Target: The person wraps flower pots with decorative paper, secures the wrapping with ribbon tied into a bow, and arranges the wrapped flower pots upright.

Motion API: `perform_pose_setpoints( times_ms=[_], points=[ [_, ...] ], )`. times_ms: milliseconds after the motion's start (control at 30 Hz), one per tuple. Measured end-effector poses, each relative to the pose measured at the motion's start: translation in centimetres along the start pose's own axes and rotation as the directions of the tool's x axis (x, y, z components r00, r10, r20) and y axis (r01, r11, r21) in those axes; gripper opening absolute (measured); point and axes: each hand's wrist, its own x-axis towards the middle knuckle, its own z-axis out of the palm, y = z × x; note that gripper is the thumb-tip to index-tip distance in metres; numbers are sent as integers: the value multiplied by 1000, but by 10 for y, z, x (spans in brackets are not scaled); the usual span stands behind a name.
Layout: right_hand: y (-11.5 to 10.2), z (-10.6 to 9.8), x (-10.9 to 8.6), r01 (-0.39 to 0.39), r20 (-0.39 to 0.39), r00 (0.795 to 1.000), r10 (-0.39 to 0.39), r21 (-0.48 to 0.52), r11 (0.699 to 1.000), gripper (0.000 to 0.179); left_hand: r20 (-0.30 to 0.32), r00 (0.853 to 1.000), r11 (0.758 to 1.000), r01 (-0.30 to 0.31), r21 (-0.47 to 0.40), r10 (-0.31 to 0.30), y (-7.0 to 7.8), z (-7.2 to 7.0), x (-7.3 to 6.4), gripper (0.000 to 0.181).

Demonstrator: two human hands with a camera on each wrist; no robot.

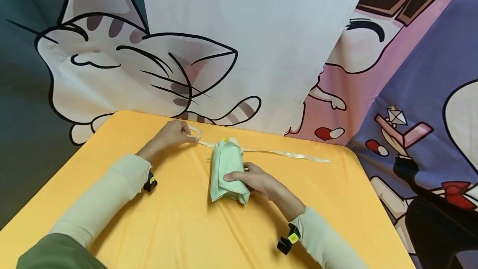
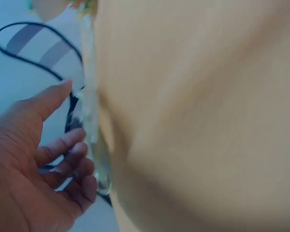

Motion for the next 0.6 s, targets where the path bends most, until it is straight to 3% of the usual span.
perform_pose_setpoints(
  times_ms=[100,200,233,300,367,400,467,500,567,600],
  points=[
    [2,1,2,4,11,1000,-4,9,1000,90,-7,1000,999,-28,-20,28,-3,8,3,21],
    [2,2,4,12,27,1000,-12,16,1000,87,-42,999,993,-4,-120,-1,3,7,4,20],
    [2,3,4,13,30,999,-14,19,1000,87,-52,998,986,35,-164,-44,17,1,0,19],
    [1,2,4,10,31,999,-11,24,1000,89,-76,994,951,50,-306,-77,24,-6,2,26],
    [1,2,4,5,26,1000,-5,23,1000,93,-124,986,879,43,-475,-115,31,-15,1,24],
    [1,1,4,2,24,1000,-3,23,1000,95,-153,980,824,20,-566,-129,32,-21,1,21],
    [1,0,4,-4,19,1000,3,21,1000,98,-227,960,692,-50,-720,-167,33,-32,-1,11],
    [1,0,3,-5,19,1000,5,19,1000,100,-273,943,624,-98,-775,-190,32,-37,-3,7],
    [0,-1,3,-6,22,1000,6,20,1000,101,-358,895,493,-193,-848,-265,26,-47,-8,13],
    [-1,-1,3,-7,22,1000,7,21,1000,101,-401,864,457,-236,-857,-305,21,-52,-11,14]
  ],
)
